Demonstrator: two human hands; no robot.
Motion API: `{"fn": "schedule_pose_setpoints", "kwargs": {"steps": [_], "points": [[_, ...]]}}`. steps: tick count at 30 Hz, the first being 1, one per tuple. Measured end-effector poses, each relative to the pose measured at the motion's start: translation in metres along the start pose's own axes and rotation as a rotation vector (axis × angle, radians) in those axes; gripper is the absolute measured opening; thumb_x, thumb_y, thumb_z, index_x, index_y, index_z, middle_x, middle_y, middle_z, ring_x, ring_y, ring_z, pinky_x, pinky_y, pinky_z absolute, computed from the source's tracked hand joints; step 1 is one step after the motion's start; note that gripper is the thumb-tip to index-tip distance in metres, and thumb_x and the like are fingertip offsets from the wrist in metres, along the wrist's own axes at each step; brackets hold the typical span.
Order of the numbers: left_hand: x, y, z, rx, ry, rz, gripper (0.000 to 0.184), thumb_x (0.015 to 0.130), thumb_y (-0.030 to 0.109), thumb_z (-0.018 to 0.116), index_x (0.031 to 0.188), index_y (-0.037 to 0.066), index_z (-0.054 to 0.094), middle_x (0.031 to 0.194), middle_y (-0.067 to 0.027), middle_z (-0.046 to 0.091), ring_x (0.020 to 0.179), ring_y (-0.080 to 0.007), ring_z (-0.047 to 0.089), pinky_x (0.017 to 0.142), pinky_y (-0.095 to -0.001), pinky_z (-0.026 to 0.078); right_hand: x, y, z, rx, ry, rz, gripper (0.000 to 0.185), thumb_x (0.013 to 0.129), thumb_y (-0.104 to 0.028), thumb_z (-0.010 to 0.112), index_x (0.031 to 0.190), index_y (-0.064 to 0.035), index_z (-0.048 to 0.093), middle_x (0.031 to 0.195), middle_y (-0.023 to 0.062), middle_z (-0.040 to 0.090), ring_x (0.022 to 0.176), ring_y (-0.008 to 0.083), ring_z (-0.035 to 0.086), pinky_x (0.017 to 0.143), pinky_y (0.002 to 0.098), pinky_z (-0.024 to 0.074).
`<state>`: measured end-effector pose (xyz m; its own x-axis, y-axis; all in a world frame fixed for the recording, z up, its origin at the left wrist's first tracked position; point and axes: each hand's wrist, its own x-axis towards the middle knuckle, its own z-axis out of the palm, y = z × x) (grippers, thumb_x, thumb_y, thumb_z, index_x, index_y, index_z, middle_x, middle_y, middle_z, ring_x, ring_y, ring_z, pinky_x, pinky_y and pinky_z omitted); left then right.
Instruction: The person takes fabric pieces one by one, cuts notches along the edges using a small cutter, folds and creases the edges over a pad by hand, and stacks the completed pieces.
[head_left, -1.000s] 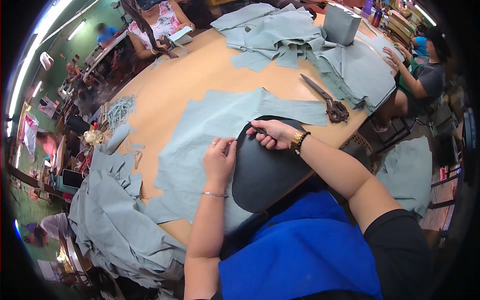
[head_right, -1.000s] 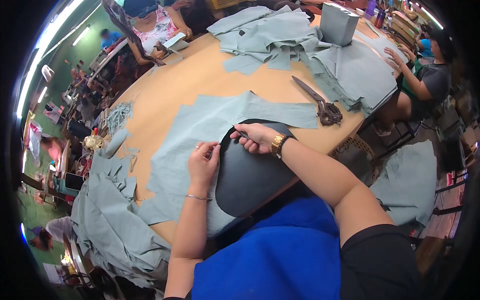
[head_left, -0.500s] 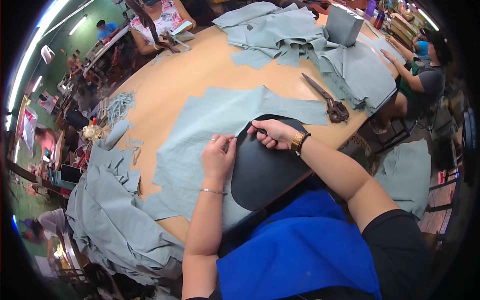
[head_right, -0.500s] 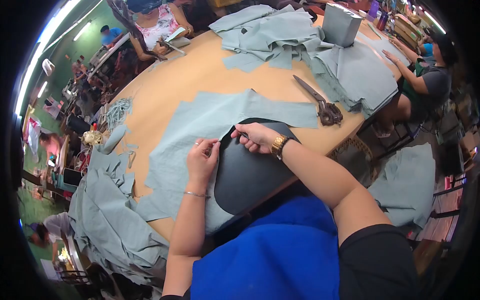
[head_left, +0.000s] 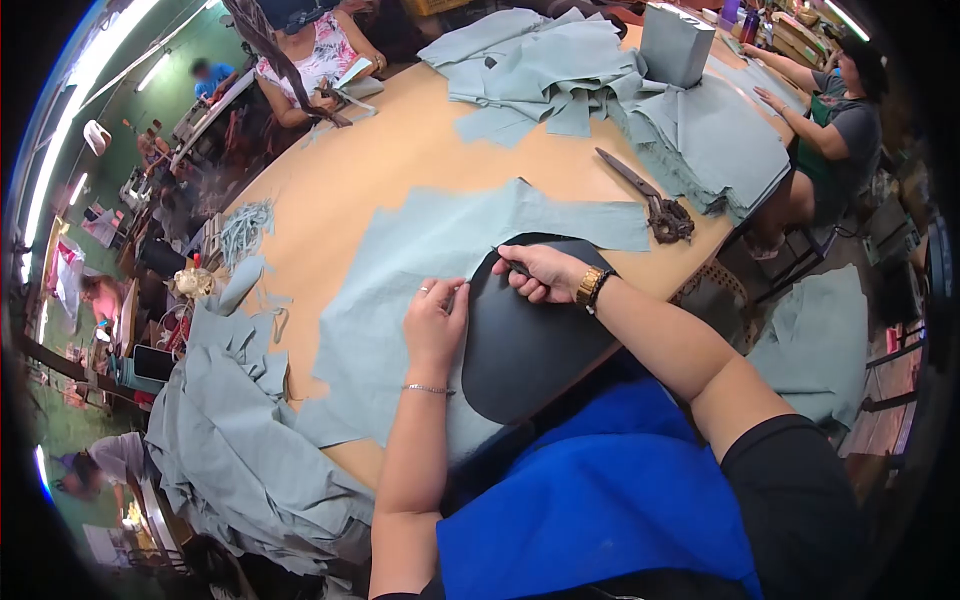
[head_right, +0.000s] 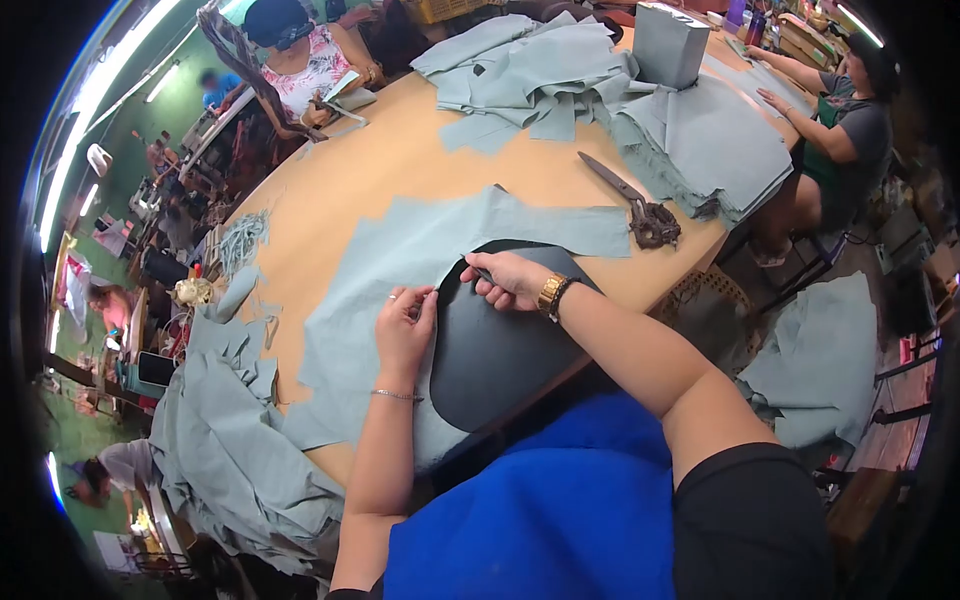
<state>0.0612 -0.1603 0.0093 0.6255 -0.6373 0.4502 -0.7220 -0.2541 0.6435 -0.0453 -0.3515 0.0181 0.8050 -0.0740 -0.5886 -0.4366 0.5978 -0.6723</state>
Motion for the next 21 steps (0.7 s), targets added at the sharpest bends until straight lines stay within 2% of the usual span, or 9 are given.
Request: {"fn": "schedule_pose_setpoints", "kwargs": {"steps": [8,15,18,21], "points": [[0.0,-0.002,0.003,-0.031,0.014,-0.013,0.01,0.087,0.015,0.072,0.093,0.007,0.074,0.081,-0.0038,0.064,0.062,-0.0128,0.058,0.058,-0.0266,0.048,0.002,-0.005,0.002,-0.074,-0.005,0.043,0.036,0.103,-0.043,0.046,0.104,-0.0081,0.056,0.069,-0.0037,0.046,0.048,0.0021,0.032,0.038,0.017,0.0261],[0.001,-0.006,0.005,-0.025,0.001,0.015,0.011,0.087,0.014,0.072,0.095,0.006,0.073,0.082,-0.0048,0.064,0.062,-0.0133,0.059,0.058,-0.0275,0.048,0.003,-0.004,0.006,-0.073,-0.011,0.0,0.031,0.105,-0.036,0.042,0.104,-0.0074,0.053,0.064,-0.0055,0.042,0.048,0.0026,0.03,0.039,0.018,0.0253],[0.003,-0.01,-0.003,-0.063,-0.154,-0.039,0.016,0.089,0.014,0.07,0.103,0.006,0.072,0.092,-0.0082,0.066,0.072,-0.0164,0.064,0.065,-0.0274,0.051,-0.008,0.0,0.006,-0.137,0.024,-0.079,0.031,0.105,-0.036,0.043,0.104,-0.0068,0.054,0.063,-0.0053,0.041,0.048,0.0034,0.031,0.04,0.0197,0.0249],[0.005,-0.016,-0.043,-0.177,-0.465,-0.112,0.044,0.085,0.036,0.074,0.121,0.014,0.067,0.12,-0.0139,0.063,0.113,-0.0298,0.06,0.095,-0.0417,0.048,-0.028,-0.01,-0.017,-0.39,0.248,-0.322,0.033,0.102,-0.044,0.049,0.106,-0.0121,0.059,0.064,-0.0048,0.042,0.05,0.0038,0.034,0.043,0.0211,0.0286]]}}
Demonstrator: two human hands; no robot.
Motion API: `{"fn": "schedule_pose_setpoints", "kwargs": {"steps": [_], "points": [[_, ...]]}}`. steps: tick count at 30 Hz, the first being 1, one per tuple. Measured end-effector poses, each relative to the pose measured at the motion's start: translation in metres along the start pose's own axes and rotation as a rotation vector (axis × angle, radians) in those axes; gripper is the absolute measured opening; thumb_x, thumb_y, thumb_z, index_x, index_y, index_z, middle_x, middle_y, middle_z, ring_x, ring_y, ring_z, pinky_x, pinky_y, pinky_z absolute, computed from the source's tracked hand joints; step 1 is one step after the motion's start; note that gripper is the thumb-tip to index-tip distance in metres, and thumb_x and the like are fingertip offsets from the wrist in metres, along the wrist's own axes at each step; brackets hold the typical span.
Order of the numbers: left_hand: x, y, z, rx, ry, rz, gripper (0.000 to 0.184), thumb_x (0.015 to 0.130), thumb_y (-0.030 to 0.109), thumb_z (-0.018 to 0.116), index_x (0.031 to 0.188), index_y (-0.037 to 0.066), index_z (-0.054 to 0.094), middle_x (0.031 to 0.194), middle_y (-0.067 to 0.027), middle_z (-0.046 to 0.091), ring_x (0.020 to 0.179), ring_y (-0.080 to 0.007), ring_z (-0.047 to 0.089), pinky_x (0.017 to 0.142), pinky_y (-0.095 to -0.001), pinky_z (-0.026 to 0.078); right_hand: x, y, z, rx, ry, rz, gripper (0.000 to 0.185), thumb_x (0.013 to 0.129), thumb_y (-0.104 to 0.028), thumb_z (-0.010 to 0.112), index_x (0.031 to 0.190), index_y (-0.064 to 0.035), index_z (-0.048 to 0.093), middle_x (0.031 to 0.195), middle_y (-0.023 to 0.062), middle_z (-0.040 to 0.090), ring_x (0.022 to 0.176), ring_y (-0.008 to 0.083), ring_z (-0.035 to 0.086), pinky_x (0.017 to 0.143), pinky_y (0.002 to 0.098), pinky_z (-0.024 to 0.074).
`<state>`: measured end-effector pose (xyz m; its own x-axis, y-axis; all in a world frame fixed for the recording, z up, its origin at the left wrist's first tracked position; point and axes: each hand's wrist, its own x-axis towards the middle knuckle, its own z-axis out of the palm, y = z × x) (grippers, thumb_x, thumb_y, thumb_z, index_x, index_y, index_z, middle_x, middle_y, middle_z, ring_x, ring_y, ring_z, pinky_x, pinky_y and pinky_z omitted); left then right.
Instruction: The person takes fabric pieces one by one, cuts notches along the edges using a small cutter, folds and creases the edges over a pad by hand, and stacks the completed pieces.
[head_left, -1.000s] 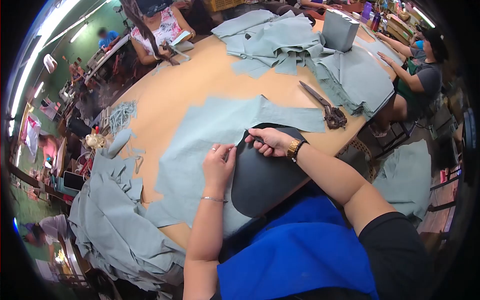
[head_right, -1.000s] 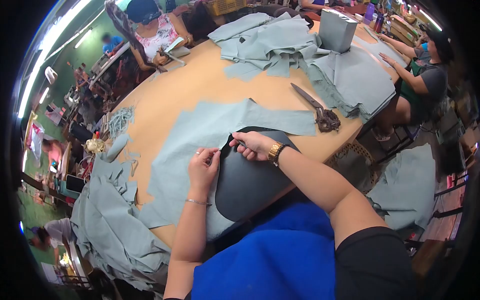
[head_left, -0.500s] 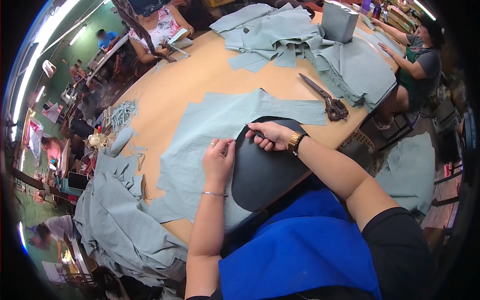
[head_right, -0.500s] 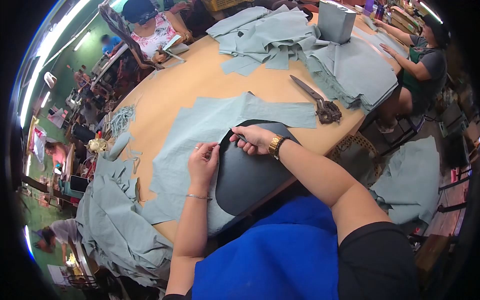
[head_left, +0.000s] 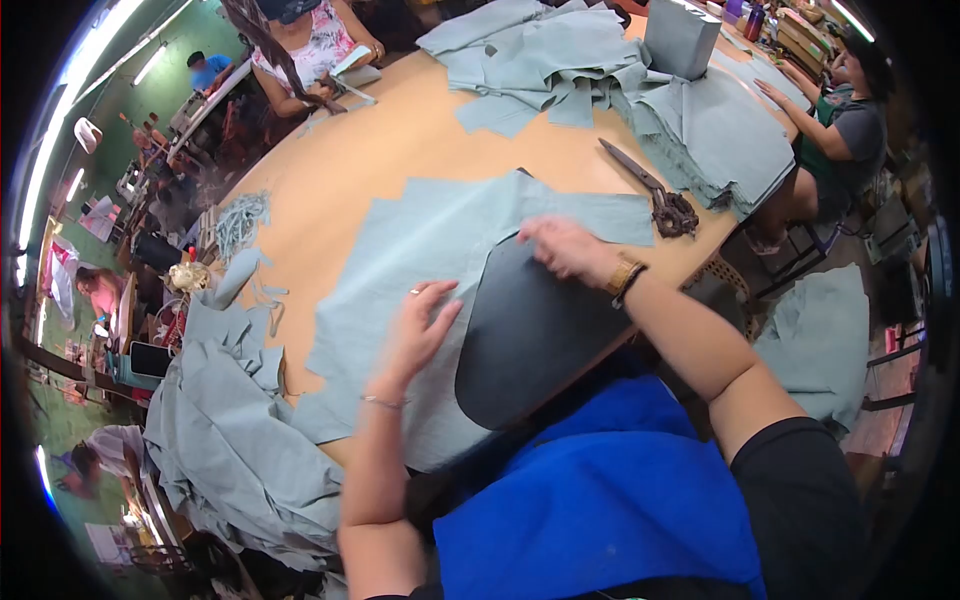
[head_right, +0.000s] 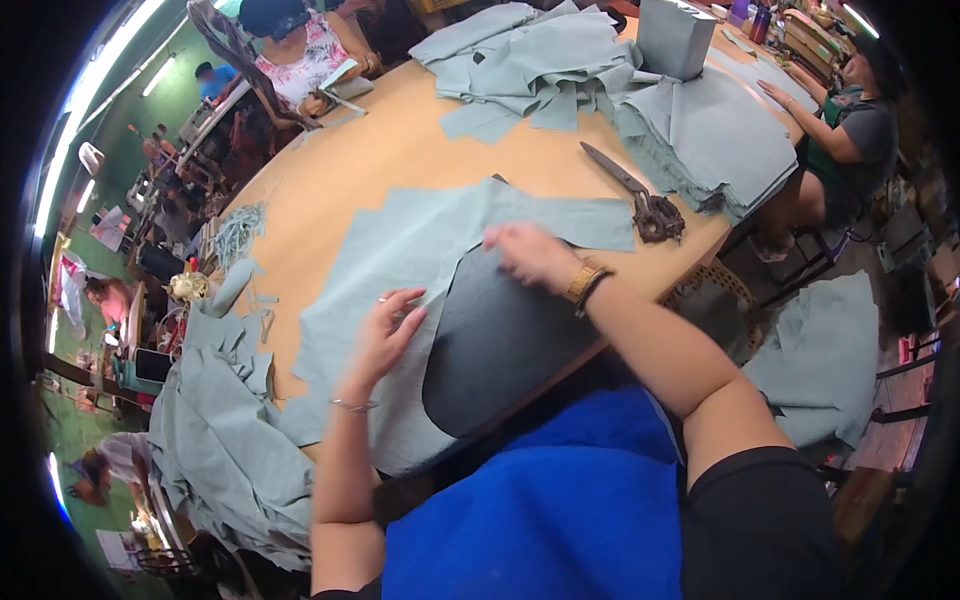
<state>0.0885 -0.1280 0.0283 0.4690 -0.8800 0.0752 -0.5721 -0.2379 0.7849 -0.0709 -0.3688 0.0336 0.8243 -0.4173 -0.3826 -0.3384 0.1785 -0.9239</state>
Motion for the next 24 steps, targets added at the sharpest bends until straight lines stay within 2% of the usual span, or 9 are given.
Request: {"fn": "schedule_pose_setpoints", "kwargs": {"steps": [2,3,4,6,9,11,14,19,24], "points": [[-0.021,0.004,-0.029,0.359,-0.107,0.144,0.067,0.077,0.051,0.076,0.132,0.017,0.06,0.137,-0.0141,0.052,0.13,-0.0331,0.046,0.107,-0.0504,0.036,0.026,0.012,-0.051,-0.516,0.31,-0.412,0.039,0.1,-0.043,0.053,0.104,-0.0059,0.066,0.072,-0.001,0.055,0.064,0.0098,0.051,0.058,0.0283,0.0443],[-0.028,0.004,-0.041,0.545,-0.161,0.223,0.078,0.073,0.058,0.077,0.138,0.019,0.056,0.146,-0.0142,0.047,0.139,-0.0348,0.039,0.112,-0.0547,0.03,0.028,0.0,-0.077,-0.663,0.336,-0.233,0.043,0.098,-0.042,0.054,0.107,-0.0018,0.066,0.09,0.0109,0.068,0.084,0.0191,0.063,0.081,0.0357,0.0504],[-0.034,-0.004,-0.046,0.688,-0.294,0.161,0.1,0.062,0.073,0.074,0.144,0.023,0.049,0.156,-0.0135,0.034,0.146,-0.0375,0.027,0.115,-0.0628,0.02,0.037,0.004,-0.102,-0.66,0.352,-0.383,0.044,0.096,-0.042,0.055,0.106,-0.0011,0.066,0.096,0.0133,0.071,0.09,0.024,0.066,0.085,0.0373,0.0508],[-0.039,-0.015,-0.042,0.688,-0.208,0.122,0.101,0.062,0.074,0.072,0.146,0.024,0.047,0.158,-0.0136,0.031,0.147,-0.0369,0.025,0.115,-0.0619,0.018,0.035,-0.01,-0.127,-0.831,0.524,-0.143,0.044,0.094,-0.043,0.058,0.107,-0.0023,0.067,0.1,0.0161,0.07,0.096,0.0314,0.066,0.089,0.0411,0.0505],[-0.021,-0.026,-0.026,0.7,0.042,-0.176,0.104,0.069,0.074,0.067,0.151,0.018,0.039,0.16,-0.0202,0.022,0.149,-0.0386,0.015,0.115,-0.0646,0.013,0.044,-0.007,-0.11,-1.124,0.89,-0.772,0.045,0.092,-0.045,0.059,0.109,-0.0036,0.068,0.102,0.0173,0.069,0.098,0.035,0.064,0.09,0.044,0.0502],[0.0,-0.035,-0.012,0.689,0.299,-0.477,0.103,0.074,0.073,0.065,0.153,0.014,0.034,0.16,-0.0245,0.019,0.15,-0.0399,0.011,0.114,-0.0664,0.011,0.007,-0.026,-0.05,-1.0,0.51,-0.69,0.053,0.091,-0.051,0.059,0.116,-0.0056,0.065,0.109,0.0186,0.065,0.104,0.0355,0.062,0.093,0.0452,0.049],[0.014,-0.045,-0.012,0.411,0.489,-0.435,0.1,0.082,0.067,0.062,0.156,0.011,0.023,0.16,-0.0286,0.012,0.15,-0.0413,0.006,0.114,-0.0677,0.008,-0.049,-0.01,0.028,-1.145,0.124,-0.56,0.07,0.084,-0.063,0.064,0.124,-0.0049,0.062,0.11,0.0202,0.064,0.104,0.035,0.06,0.087,0.0449,0.0474],[-0.038,-0.038,-0.037,0.667,0.041,-0.179,0.097,0.08,0.065,0.065,0.153,0.011,0.031,0.159,-0.0253,0.02,0.149,-0.0417,0.014,0.116,-0.0624,0.012,-0.062,0.032,0.032,-1.165,0.104,-0.668,0.046,0.082,-0.046,0.071,0.114,-0.013,0.066,0.111,0.0065,0.061,0.107,0.0265,0.057,0.084,0.043,0.0457],[-0.097,-0.021,-0.014,0.719,0.191,-0.32,0.099,0.079,0.069,0.063,0.151,0.007,0.034,0.159,-0.026,0.02,0.147,-0.0439,0.017,0.114,-0.0647,0.014,-0.057,0.036,0.024,-1.148,0.143,-0.8,0.039,0.085,-0.04,0.071,0.113,-0.0135,0.065,0.1,0.0052,0.062,0.096,0.0245,0.06,0.08,0.0392,0.045]]}}
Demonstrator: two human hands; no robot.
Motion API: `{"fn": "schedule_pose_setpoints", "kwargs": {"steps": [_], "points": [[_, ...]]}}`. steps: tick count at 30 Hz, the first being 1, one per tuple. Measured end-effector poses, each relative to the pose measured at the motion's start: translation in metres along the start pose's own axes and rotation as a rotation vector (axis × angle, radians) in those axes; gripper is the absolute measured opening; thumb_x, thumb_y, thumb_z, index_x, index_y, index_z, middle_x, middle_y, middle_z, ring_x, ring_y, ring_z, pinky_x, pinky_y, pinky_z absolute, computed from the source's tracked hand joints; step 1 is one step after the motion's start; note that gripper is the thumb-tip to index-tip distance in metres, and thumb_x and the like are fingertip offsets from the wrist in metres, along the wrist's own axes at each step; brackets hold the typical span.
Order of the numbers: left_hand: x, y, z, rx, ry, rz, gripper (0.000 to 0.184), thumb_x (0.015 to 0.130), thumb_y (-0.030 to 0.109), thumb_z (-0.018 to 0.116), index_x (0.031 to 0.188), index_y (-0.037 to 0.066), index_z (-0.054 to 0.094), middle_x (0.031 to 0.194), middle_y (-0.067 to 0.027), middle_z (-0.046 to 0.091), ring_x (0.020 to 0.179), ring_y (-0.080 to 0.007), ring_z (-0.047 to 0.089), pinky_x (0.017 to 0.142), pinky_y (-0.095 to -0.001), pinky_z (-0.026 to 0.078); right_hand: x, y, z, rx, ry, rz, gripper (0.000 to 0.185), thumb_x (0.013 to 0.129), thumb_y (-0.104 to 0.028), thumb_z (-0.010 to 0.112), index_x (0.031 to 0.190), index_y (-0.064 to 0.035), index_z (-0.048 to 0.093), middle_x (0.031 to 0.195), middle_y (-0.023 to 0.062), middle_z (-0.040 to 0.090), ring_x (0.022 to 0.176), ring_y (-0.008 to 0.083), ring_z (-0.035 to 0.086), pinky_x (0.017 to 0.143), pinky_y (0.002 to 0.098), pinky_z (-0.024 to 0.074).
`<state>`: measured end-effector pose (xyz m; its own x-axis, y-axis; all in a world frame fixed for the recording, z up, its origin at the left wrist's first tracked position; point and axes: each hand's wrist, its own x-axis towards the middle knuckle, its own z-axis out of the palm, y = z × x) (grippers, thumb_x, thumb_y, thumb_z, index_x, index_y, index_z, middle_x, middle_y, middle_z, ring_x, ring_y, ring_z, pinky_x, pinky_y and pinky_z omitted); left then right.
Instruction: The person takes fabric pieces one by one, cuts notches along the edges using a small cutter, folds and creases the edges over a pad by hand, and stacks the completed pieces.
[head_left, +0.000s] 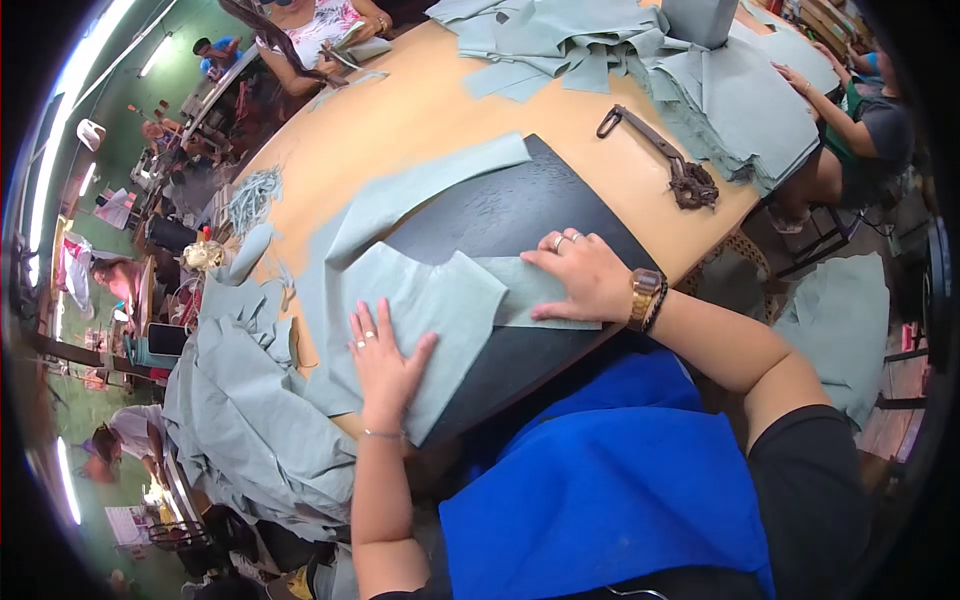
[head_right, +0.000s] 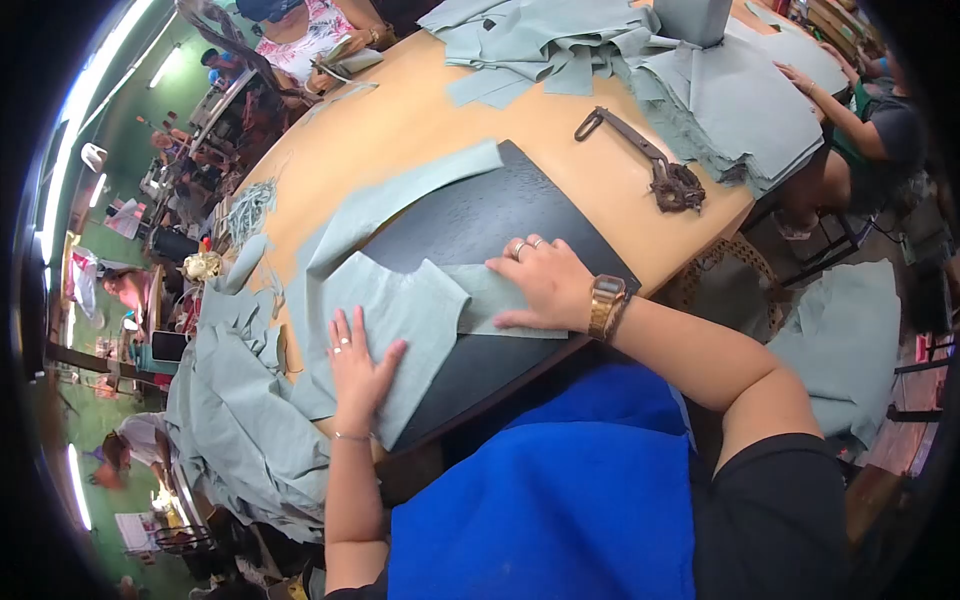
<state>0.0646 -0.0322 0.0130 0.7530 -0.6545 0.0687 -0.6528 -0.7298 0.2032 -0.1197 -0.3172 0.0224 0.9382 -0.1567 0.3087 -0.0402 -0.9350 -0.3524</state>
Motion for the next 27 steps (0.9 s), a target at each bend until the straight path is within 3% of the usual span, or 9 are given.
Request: {"fn": "schedule_pose_setpoints", "kwargs": {"steps": [2,7,10,13,19,20,23,25,27], "points": [[-0.029,0.019,-0.005,0.077,-0.06,-0.054,0.103,0.079,0.072,0.061,0.151,0.004,0.032,0.158,-0.0286,0.019,0.147,-0.0453,0.017,0.112,-0.0685,0.013,0.0,0.004,-0.003,0.122,-0.129,0.009,0.044,0.081,-0.041,0.074,0.114,-0.0138,0.064,0.088,0.0066,0.062,0.089,0.0242,0.061,0.079,0.0375,0.046],[-0.063,0.07,-0.043,0.301,-0.317,-0.101,0.107,0.078,0.076,0.058,0.149,0.0,0.032,0.155,-0.0304,0.026,0.146,-0.0456,0.021,0.107,-0.0743,0.014,0.03,0.077,-0.031,0.286,-0.277,-0.03,0.016,0.076,-0.014,0.072,0.089,-0.0083,0.067,0.09,0.0084,0.069,0.089,0.0235,0.066,0.077,0.0396,0.0524],[-0.021,0.07,-0.022,0.074,-0.155,0.223,0.092,0.077,0.066,0.067,0.144,0.007,0.043,0.15,-0.0237,0.037,0.141,-0.0419,0.031,0.11,-0.0656,0.022,0.051,0.079,-0.066,0.441,-0.559,0.32,0.018,0.075,-0.007,0.071,0.092,-0.0058,0.065,0.087,0.0068,0.068,0.082,0.0197,0.066,0.07,0.0365,0.0539],[0.03,0.077,-0.002,-0.135,-0.055,0.494,0.076,0.076,0.055,0.075,0.134,0.011,0.055,0.14,-0.0187,0.048,0.132,-0.0375,0.043,0.108,-0.0539,0.032,0.067,0.086,-0.082,0.435,-0.489,0.157,0.021,0.075,-0.006,0.071,0.094,-0.0048,0.064,0.086,0.0062,0.068,0.078,0.0179,0.065,0.063,0.0344,0.0543],[0.053,0.091,0.007,-0.25,0.02,0.654,0.063,0.072,0.045,0.081,0.122,0.012,0.064,0.125,-0.0142,0.057,0.119,-0.033,0.051,0.101,-0.0447,0.041,0.036,0.081,-0.047,0.135,-0.415,-0.178,0.065,0.065,-0.03,0.088,0.12,-0.0082,0.059,0.089,0.0086,0.069,0.08,0.022,0.067,0.062,0.0336,0.0537],[0.05,0.09,0.008,-0.271,0.03,0.648,0.063,0.072,0.045,0.082,0.123,0.012,0.064,0.125,-0.0141,0.057,0.119,-0.0332,0.051,0.101,-0.0447,0.041,0.033,0.071,-0.055,0.368,-0.65,0.202,0.052,0.065,-0.028,0.084,0.109,-0.0077,0.065,0.084,0.0102,0.069,0.075,0.0216,0.067,0.061,0.0338,0.0532],[0.044,0.09,0.009,-0.269,0.097,0.675,0.062,0.071,0.048,0.081,0.118,0.011,0.066,0.121,-0.0124,0.058,0.113,-0.0326,0.054,0.1,-0.0445,0.041,0.038,0.072,-0.06,0.289,-0.779,0.201,0.03,0.073,-0.02,0.076,0.097,-0.0038,0.067,0.076,0.0062,0.066,0.07,0.0188,0.064,0.06,0.0342,0.0513],[0.041,0.095,0.012,-0.302,0.122,0.695,0.054,0.072,0.047,0.081,0.109,0.01,0.068,0.116,-0.0109,0.06,0.109,-0.0313,0.056,0.098,-0.0444,0.042,0.045,0.087,-0.065,0.15,-0.531,-0.009,0.017,0.071,-0.014,0.07,0.086,-0.006,0.069,0.072,0.0088,0.065,0.068,0.0206,0.063,0.064,0.0356,0.0508],[0.04,0.104,0.019,-0.308,0.134,0.677,0.048,0.072,0.045,0.082,0.101,0.009,0.068,0.11,-0.0095,0.062,0.105,-0.0293,0.058,0.094,-0.0433,0.042,0.062,0.096,-0.076,-0.001,-0.282,-0.049,0.02,0.072,-0.007,0.066,0.091,-0.009,0.069,0.091,0.0098,0.068,0.083,0.0269,0.065,0.072,0.0372,0.0515]]}}
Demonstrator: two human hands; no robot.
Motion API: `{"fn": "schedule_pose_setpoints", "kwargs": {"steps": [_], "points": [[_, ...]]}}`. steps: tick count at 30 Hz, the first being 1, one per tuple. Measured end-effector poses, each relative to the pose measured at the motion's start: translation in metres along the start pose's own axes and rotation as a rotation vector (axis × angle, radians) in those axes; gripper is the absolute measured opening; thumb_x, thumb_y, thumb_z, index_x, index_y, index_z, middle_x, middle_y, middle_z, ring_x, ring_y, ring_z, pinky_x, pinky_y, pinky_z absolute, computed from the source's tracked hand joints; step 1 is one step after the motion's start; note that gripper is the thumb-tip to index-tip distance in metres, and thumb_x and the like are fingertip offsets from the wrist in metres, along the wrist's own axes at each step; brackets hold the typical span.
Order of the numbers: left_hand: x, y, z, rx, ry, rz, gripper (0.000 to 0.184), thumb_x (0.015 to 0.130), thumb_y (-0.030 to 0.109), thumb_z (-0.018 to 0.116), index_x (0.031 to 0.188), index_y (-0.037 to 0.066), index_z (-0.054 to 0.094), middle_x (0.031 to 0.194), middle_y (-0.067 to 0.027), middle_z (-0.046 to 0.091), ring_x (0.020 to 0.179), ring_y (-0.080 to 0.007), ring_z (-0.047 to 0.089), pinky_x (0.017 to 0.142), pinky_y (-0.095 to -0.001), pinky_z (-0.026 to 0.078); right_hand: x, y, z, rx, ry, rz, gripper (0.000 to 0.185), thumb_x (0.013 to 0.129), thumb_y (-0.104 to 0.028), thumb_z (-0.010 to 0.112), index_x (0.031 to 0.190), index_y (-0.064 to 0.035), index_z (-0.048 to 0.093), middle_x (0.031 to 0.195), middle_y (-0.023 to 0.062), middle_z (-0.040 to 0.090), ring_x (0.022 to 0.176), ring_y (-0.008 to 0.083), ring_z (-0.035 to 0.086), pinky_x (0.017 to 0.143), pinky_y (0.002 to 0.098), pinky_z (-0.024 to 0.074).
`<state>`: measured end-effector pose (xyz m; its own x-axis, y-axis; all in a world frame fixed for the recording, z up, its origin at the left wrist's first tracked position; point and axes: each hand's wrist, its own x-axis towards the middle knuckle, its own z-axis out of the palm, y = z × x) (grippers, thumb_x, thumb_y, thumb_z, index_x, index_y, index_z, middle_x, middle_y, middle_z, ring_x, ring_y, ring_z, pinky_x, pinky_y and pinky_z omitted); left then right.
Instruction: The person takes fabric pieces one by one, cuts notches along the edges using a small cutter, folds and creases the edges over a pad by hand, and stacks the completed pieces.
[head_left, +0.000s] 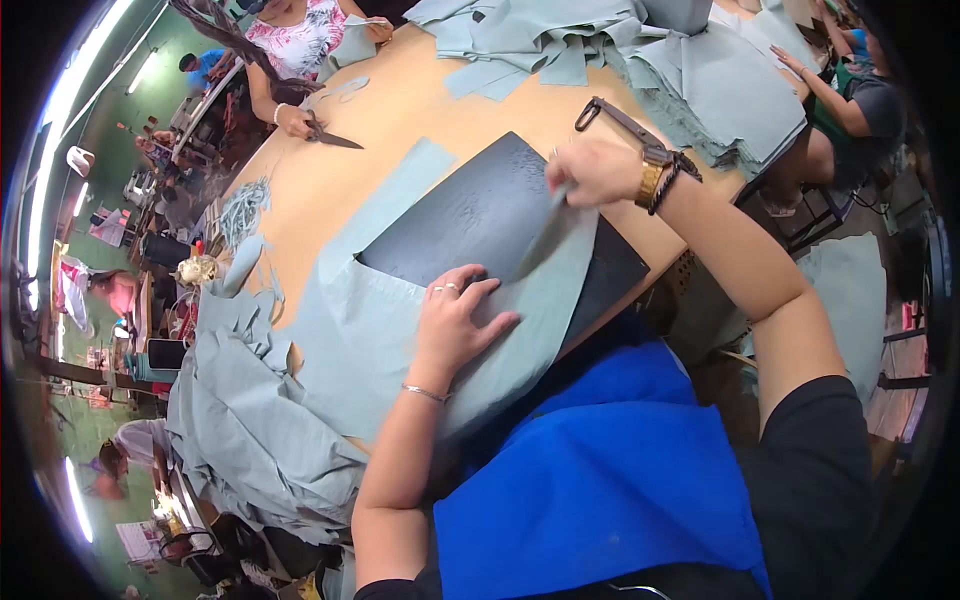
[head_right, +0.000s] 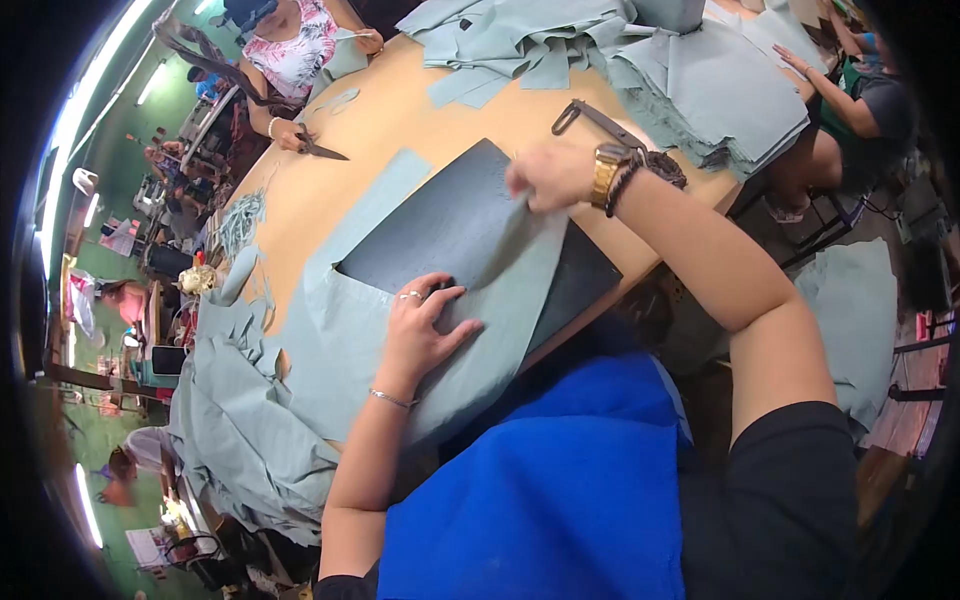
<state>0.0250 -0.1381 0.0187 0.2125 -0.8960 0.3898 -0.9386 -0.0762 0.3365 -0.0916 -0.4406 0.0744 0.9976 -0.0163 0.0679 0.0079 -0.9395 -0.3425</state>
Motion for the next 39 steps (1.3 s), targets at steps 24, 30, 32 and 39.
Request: {"fn": "schedule_pose_setpoints", "kwargs": {"steps": [24,30,32,39], "points": [[0.01,-0.041,-0.025,0.133,-0.151,0.139,0.023,0.084,0.01,0.067,0.101,0.024,0.073,0.094,0.0049,0.068,0.09,-0.0162,0.064,0.1,-0.0441,0.039,-0.019,-0.062,0.104,0.066,0.312,-0.331,0.019,0.082,-0.002,0.058,0.097,-0.0067,0.068,0.096,0.009,0.064,0.089,0.0273,0.063,0.079,0.0361,0.0534],[0.005,-0.044,-0.02,0.3,-0.073,0.269,0.025,0.083,0.014,0.068,0.104,0.028,0.071,0.094,0.0085,0.066,0.088,-0.0112,0.063,0.099,-0.0454,0.043,-0.028,-0.081,0.104,-0.161,0.293,-0.282,0.025,0.085,-0.011,0.053,0.106,-0.0058,0.065,0.103,0.009,0.063,0.097,0.0243,0.062,0.082,0.0358,0.0516],[0.005,-0.046,-0.019,0.303,-0.058,0.284,0.024,0.083,0.016,0.068,0.103,0.028,0.071,0.094,0.0088,0.065,0.087,-0.0103,0.063,0.098,-0.0451,0.043,-0.032,-0.09,0.102,-0.236,0.324,-0.251,0.028,0.086,-0.015,0.052,0.111,-0.0063,0.064,0.106,0.0085,0.063,0.1,0.0233,0.061,0.082,0.0359,0.0499],[0.001,-0.055,-0.017,0.271,-0.057,0.251,0.028,0.081,0.014,0.07,0.104,0.03,0.071,0.097,0.0101,0.068,0.09,-0.0121,0.065,0.103,-0.0462,0.041,-0.031,-0.12,0.1,-0.301,0.211,-0.133,0.033,0.089,-0.015,0.051,0.117,-0.0044,0.063,0.115,0.0105,0.064,0.11,0.0244,0.059,0.086,0.0352,0.0468]]}}
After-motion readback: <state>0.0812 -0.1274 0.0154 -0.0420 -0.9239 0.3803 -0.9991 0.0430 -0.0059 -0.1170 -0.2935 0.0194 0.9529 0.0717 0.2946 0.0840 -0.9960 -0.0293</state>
